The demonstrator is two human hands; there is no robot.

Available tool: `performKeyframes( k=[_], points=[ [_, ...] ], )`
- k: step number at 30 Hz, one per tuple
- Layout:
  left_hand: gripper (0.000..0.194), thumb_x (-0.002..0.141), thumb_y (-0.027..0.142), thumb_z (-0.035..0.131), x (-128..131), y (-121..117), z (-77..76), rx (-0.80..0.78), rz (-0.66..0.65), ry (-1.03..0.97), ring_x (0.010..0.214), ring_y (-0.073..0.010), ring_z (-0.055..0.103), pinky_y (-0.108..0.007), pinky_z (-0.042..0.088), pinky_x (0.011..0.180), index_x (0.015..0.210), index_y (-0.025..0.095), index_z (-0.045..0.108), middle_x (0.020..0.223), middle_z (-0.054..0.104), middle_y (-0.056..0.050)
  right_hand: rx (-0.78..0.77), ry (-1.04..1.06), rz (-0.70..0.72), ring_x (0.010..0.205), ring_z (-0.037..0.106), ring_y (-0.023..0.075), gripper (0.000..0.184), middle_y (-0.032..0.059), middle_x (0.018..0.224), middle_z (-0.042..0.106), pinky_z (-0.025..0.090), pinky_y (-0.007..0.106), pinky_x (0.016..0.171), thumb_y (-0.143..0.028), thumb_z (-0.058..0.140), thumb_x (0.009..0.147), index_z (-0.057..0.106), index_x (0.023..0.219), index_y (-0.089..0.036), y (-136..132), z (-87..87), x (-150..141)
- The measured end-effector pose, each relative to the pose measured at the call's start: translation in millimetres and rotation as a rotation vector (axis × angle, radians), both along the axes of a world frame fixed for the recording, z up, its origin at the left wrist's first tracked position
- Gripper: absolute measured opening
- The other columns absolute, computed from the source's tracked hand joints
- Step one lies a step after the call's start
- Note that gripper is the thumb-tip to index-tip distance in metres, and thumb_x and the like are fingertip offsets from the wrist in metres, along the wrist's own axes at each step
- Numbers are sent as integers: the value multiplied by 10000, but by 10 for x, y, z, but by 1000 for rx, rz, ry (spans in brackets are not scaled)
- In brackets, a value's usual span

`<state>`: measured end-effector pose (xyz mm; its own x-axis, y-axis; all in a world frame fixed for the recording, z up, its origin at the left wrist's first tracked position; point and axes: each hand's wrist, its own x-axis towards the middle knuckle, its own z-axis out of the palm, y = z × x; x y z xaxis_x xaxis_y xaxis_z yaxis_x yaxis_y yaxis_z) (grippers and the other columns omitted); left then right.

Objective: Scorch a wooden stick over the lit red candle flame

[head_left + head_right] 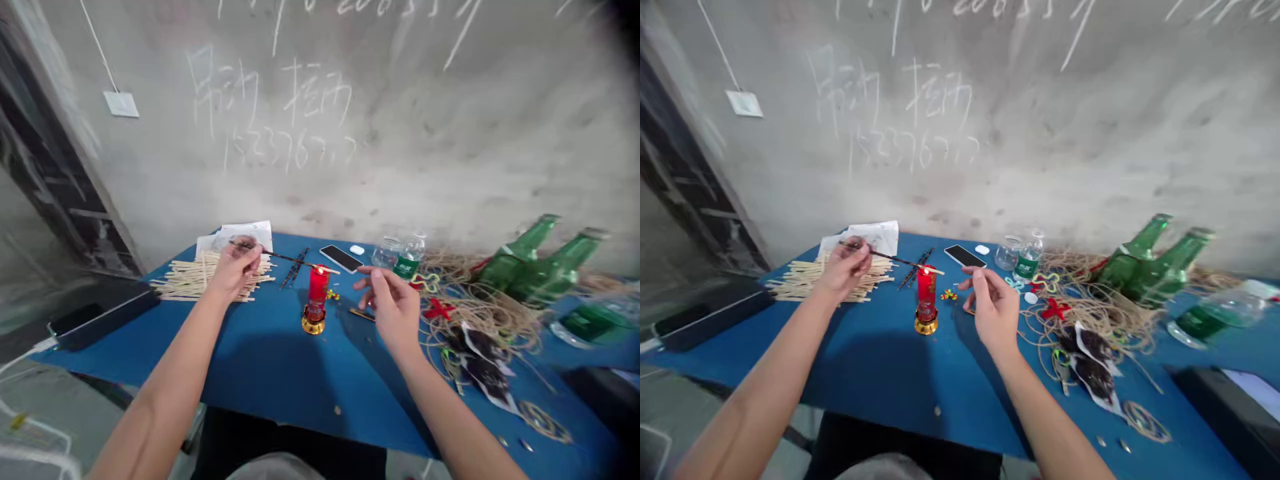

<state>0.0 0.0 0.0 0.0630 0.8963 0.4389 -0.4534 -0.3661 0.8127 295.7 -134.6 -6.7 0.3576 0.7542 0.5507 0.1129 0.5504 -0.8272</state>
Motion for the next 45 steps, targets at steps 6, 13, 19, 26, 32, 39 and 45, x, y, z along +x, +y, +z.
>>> performKeyframes(
  k=[6,13,19,26,32,39,45],
  points=[
    [550,602,449,1122,23,-9,6,19,-17,13,472,-32,484,-124,290,389,819,178,696,710,669,31,49,49,-53,464,614,99,389,22,773,762,446,247,444,-563,695,1067,847,1015,-209,18,-33,54],
    [526,630,440,1107,45,-35,16,28,-33,28,476,-33,447,-135,267,405,851,189,702,714,657,32,66,72,-59,458,597,95,376,11,738,734,420,244,445,-551,703,1061,834,989,-206,15,-21,61],
    [531,630,446,1105,43,-16,5,21,-28,24,478,-36,444,-138,267,405,854,187,699,697,639,34,66,91,-67,462,601,97,391,11,737,725,440,244,458,-570,705,1054,819,986,-202,-2,-25,67],
    [541,619,460,1111,9,-3,6,8,-20,22,485,-36,457,-128,279,404,846,184,704,714,668,19,60,94,-48,460,584,92,407,-10,713,677,438,239,460,-594,700,1050,776,940,-209,17,-16,68],
    [564,605,464,1117,-12,23,-6,-4,-9,12,480,-32,459,-121,282,396,841,190,684,723,679,19,56,78,-37,460,588,95,402,-2,714,685,410,236,442,-580,684,1063,778,939,-210,17,-21,63],
    [583,578,475,1125,7,26,-3,-4,1,8,474,-30,457,-120,288,397,830,189,685,726,703,14,48,71,-27,464,590,95,398,1,728,689,415,237,441,-576,676,1069,783,950,-212,20,-29,67],
    [586,578,480,1124,14,13,10,5,9,10,464,-28,443,-125,280,396,825,185,682,713,703,13,40,67,-25,468,594,95,419,1,733,692,411,239,443,-601,682,1060,787,956,-209,13,-33,68]
  ],
)
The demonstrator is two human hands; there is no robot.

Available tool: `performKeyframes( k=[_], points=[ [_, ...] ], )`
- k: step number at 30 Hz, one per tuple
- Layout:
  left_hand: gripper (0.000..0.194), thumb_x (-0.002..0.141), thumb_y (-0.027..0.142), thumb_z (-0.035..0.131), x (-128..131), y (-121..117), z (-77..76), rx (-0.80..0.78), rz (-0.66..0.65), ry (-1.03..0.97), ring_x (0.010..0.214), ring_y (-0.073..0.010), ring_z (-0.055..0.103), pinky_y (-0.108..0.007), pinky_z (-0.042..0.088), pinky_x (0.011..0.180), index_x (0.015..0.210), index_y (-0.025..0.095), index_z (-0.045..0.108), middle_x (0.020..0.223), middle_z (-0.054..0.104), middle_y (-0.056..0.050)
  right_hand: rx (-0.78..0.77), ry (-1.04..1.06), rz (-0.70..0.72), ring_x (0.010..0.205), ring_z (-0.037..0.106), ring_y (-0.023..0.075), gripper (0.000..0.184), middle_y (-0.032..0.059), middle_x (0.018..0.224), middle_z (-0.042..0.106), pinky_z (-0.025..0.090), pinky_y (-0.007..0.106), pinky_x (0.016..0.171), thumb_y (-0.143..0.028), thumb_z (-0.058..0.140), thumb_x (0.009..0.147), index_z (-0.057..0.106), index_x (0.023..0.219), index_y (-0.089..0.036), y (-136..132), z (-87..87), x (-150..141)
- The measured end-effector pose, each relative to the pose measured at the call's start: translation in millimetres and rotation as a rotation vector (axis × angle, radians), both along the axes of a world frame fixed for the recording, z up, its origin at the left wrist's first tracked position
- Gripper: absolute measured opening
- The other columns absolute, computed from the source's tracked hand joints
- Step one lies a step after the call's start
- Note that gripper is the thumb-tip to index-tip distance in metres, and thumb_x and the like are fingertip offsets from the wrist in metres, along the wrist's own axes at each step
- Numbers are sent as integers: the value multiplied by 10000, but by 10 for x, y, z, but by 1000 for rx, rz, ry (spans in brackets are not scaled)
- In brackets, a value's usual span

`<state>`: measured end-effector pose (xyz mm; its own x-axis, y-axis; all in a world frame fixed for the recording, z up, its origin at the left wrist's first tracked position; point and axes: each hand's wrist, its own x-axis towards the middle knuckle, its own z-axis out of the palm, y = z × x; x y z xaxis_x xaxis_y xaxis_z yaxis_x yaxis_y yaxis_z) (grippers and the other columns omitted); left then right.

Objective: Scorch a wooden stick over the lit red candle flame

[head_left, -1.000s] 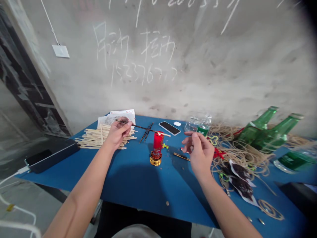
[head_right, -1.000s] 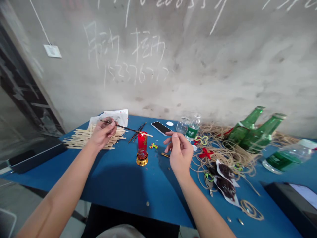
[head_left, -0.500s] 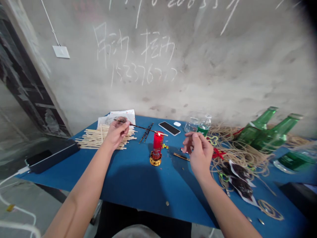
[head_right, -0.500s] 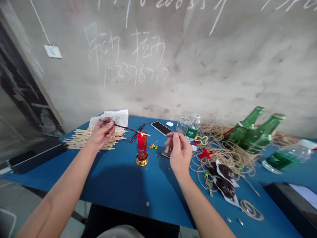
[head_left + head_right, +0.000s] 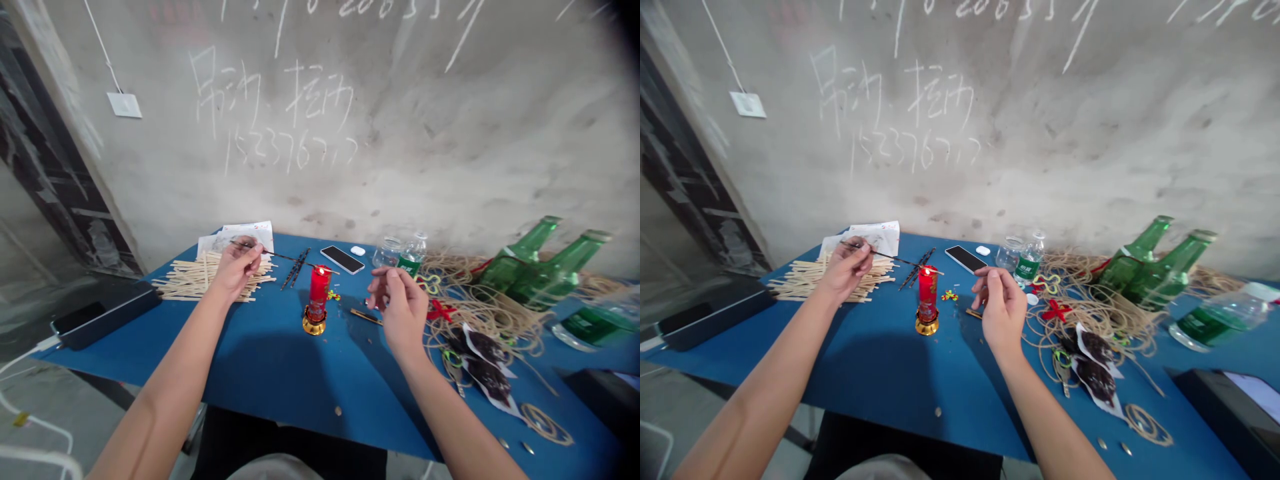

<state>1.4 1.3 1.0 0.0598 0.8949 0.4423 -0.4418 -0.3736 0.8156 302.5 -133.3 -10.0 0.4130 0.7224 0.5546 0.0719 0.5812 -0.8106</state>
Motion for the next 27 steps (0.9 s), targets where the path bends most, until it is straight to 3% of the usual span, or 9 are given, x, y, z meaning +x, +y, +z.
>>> performKeyframes(
  k=[11,27],
  points=[
    [532,636,455,1096,9,-22,3,7,20,8,456,-36,421,-148,257,398,814,187,672,645,604,42,-9,-3,-2,464,590,100,416,-5,725,689,411,245,437,-600,685,1054,782,943,-212,-6,23,-8],
    [628,584,488,1115,36,-53,28,-3,37,3,455,-21,431,-133,258,390,768,186,596,630,552,81,-18,-2,2,461,587,97,436,-8,732,684,399,240,431,-631,702,1034,779,941,-212,7,27,-8]
  ],
)
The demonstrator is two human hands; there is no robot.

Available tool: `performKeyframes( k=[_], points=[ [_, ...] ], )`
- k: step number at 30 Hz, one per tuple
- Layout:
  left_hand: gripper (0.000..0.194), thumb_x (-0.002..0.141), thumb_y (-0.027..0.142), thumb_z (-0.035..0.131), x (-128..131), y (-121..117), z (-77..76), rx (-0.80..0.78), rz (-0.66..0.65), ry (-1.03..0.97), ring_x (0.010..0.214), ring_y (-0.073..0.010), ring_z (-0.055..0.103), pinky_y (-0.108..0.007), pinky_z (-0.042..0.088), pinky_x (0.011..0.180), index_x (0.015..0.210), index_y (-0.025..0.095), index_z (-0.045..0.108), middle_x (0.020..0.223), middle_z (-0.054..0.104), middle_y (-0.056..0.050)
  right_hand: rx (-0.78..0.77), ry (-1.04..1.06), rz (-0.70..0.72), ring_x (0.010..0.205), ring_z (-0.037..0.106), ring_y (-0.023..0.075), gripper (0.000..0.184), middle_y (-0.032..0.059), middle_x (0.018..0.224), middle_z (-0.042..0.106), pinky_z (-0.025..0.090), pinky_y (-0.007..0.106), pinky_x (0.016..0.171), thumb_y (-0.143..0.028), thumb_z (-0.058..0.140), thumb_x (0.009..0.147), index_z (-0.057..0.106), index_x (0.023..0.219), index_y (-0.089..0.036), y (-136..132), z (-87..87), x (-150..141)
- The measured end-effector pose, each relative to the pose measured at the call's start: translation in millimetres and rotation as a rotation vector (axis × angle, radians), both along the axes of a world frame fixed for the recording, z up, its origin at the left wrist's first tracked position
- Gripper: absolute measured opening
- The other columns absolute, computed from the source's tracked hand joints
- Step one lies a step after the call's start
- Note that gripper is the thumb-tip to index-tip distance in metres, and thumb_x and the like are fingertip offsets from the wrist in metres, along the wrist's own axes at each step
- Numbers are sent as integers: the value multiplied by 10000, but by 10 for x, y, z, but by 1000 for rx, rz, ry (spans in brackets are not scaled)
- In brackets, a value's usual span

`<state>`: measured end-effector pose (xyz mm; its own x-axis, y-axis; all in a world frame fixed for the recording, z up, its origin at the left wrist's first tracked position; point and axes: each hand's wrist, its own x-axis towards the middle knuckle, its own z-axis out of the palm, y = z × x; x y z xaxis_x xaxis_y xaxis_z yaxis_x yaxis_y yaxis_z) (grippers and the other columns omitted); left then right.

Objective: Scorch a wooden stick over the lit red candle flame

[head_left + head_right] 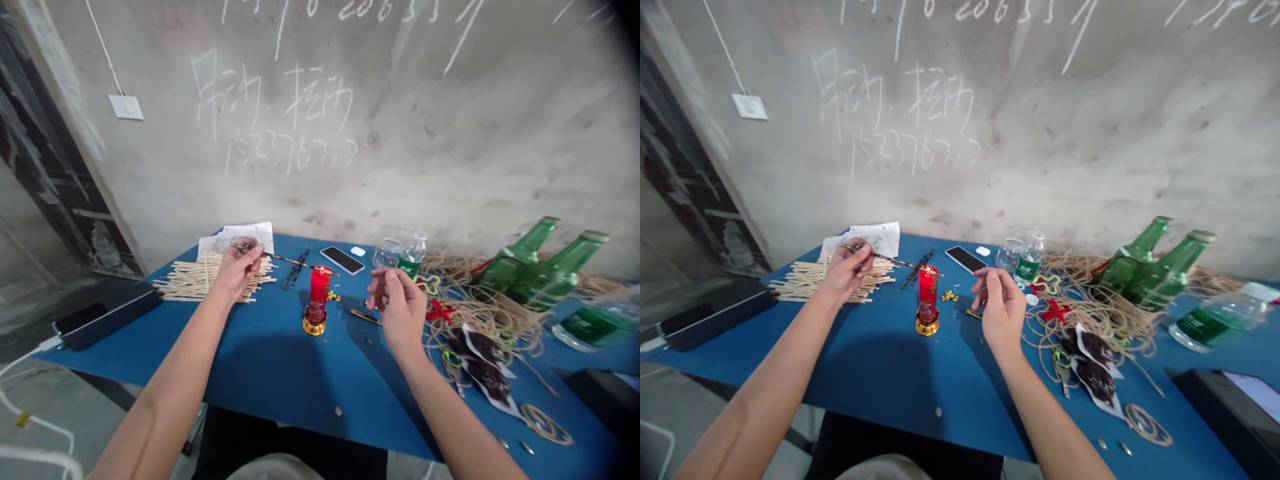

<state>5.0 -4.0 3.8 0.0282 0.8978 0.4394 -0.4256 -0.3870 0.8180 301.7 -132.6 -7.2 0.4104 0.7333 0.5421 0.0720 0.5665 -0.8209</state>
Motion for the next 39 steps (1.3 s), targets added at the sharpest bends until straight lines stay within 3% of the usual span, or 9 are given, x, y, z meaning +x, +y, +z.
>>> performKeyframes(
  k=[26,39],
  points=[
    [630,603,566,1096,-22,46,-42,-4,35,44,499,-75,526,-141,257,390,731,187,608,600,625,9,2,-2,-8,468,593,103,430,-8,734,688,410,245,442,-624,688,1044,781,947,-215,-4,-5,9],
    [615,590,556,1106,-3,18,-23,-5,8,32,475,-51,467,-136,252,393,718,172,644,575,614,12,1,22,-5,476,603,101,405,-6,749,692,431,249,471,-600,689,1055,783,967,-216,6,-24,34]
  ],
)
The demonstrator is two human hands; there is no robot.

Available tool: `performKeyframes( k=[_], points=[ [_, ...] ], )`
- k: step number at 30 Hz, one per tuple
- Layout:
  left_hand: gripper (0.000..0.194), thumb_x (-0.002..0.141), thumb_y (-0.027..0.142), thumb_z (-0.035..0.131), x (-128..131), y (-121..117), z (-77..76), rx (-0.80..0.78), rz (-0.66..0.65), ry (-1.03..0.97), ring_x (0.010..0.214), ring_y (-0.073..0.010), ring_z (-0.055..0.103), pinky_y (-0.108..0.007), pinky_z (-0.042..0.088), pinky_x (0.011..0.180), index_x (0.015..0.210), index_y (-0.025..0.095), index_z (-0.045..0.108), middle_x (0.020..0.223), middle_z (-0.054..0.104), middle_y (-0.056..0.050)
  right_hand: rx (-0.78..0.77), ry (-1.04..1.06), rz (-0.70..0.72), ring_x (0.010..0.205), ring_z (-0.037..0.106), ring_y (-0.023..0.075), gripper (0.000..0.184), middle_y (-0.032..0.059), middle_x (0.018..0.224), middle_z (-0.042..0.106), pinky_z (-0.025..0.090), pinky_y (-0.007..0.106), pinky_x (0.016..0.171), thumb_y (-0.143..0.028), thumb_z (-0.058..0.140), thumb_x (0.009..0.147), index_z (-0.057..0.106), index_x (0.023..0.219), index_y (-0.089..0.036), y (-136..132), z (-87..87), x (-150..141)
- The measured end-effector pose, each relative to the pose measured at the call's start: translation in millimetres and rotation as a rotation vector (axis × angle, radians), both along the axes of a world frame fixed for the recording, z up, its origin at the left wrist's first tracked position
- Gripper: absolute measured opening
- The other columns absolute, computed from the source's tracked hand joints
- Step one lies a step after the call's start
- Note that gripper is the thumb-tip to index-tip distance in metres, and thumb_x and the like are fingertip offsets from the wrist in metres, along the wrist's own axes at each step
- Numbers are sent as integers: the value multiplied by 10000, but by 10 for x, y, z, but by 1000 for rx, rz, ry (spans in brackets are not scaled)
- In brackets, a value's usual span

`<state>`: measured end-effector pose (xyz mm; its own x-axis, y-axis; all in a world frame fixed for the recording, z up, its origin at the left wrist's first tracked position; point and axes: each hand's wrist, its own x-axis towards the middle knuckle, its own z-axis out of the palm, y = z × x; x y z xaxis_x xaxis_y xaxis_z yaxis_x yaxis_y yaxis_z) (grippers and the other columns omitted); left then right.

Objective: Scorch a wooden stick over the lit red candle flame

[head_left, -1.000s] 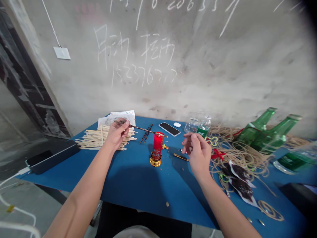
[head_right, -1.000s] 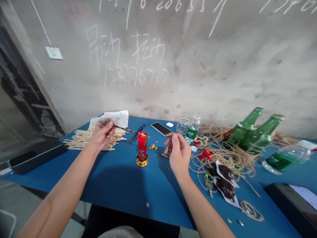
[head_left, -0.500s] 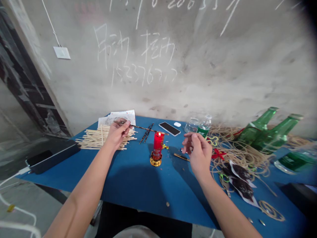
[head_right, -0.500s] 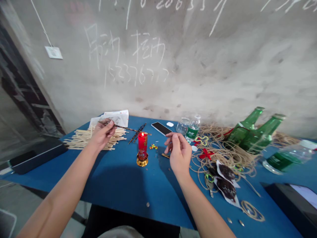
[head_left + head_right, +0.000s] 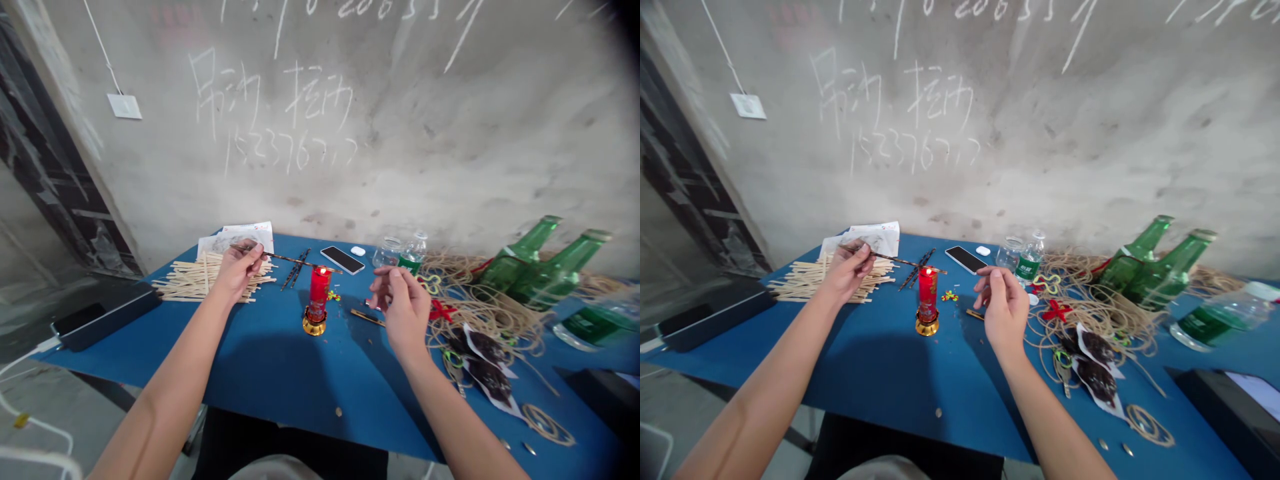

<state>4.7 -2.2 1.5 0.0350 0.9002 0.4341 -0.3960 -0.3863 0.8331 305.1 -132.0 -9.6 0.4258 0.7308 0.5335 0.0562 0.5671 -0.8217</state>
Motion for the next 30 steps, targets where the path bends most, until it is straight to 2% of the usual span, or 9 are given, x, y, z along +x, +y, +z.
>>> performKeyframes(
  k=[14,30],
  points=[
    [657,518,579,1127,3,13,4,-39,5,-20,446,-28,449,-120,269,381,734,159,670,579,635,21,7,-6,14,477,607,93,401,-3,751,694,427,235,462,-591,684,1065,799,965,-221,16,-16,2],
    [658,525,596,1119,-48,65,-14,-50,33,-16,455,-32,448,-123,267,384,725,162,667,590,626,20,6,-20,9,466,600,94,426,-1,745,689,419,233,441,-613,684,1055,790,961,-211,4,-8,-1]
  ],
)
